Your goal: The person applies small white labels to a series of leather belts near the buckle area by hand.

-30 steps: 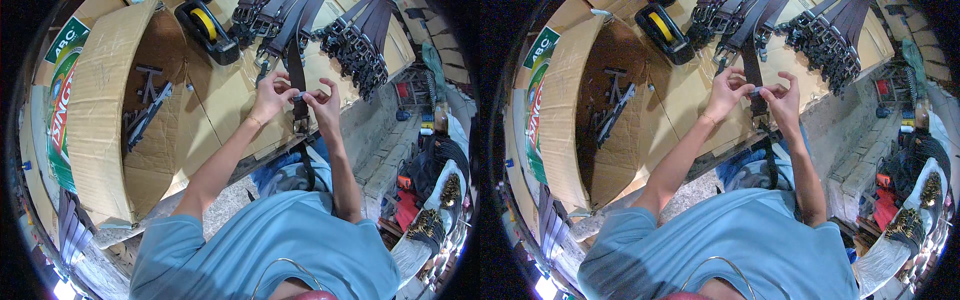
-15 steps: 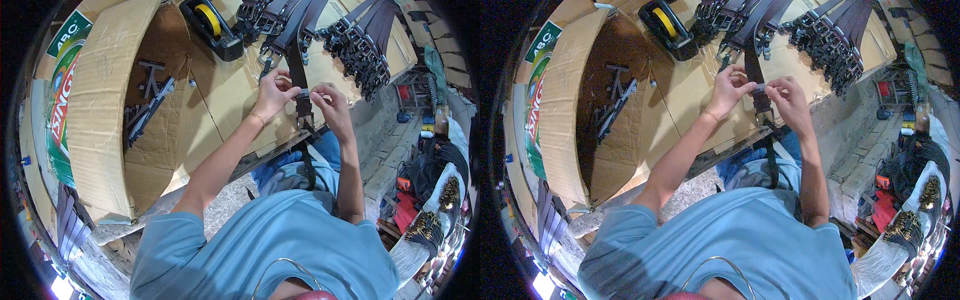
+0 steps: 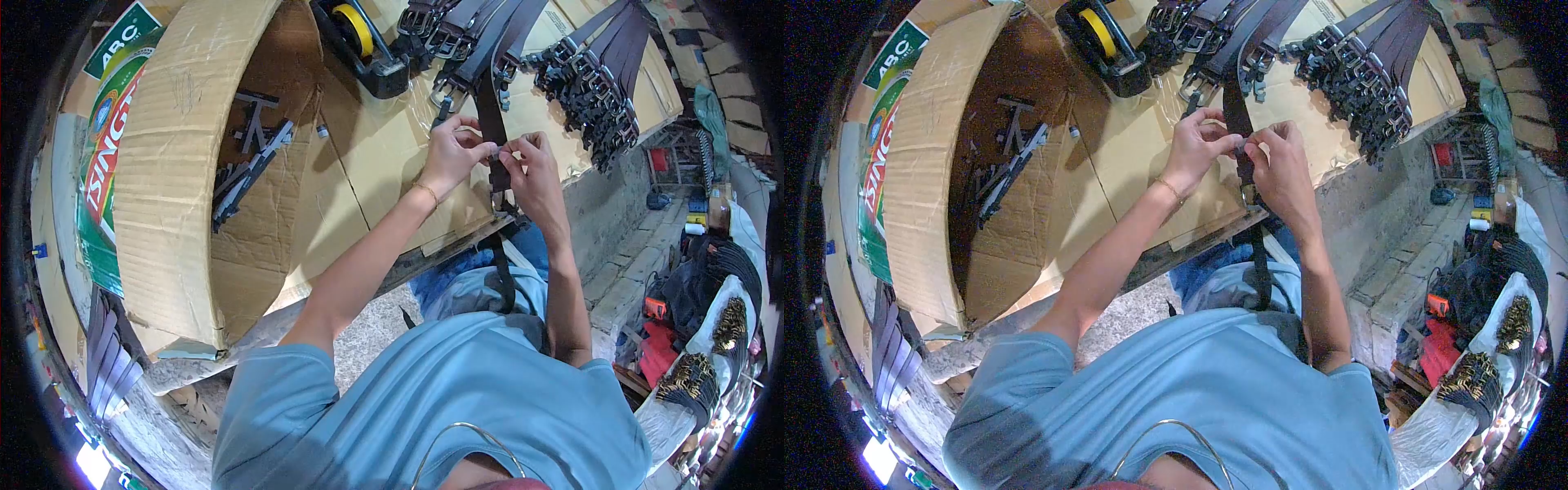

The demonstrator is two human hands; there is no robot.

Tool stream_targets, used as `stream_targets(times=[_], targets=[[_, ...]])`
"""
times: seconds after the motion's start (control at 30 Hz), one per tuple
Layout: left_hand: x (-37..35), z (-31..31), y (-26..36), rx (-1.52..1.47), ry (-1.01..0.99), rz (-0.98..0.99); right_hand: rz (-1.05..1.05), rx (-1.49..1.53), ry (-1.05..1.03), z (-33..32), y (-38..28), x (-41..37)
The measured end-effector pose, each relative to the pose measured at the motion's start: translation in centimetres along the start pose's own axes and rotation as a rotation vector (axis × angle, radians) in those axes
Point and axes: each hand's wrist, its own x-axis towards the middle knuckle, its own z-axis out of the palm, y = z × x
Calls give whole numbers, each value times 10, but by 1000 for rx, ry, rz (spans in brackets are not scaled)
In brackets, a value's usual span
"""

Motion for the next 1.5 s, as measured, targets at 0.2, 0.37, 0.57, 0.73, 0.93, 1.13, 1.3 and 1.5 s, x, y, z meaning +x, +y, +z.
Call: stream_targets(times=[0.2,0.37,0.57,0.73,0.93,1.13,1.3,1.5], targets=[[-1,-1,2,50,-19,-15,-47,-75,61,3,-8,-3],[-1,0,1,-11,10,7,-96,-122,146,9,-14,-4],[0,-1,-2,-41,19,29,-144,-161,244,17,-17,-6],[1,-2,-3,-45,10,27,-89,-124,377,18,-18,-5],[1,-2,0,-21,-1,20,75,261,223,14,4,0],[4,-6,-1,-179,-59,-64,229,403,141,14,15,4],[0,-3,2,43,-110,26,272,415,156,17,16,2],[0,-2,3,105,-112,26,252,455,189,23,22,2]])
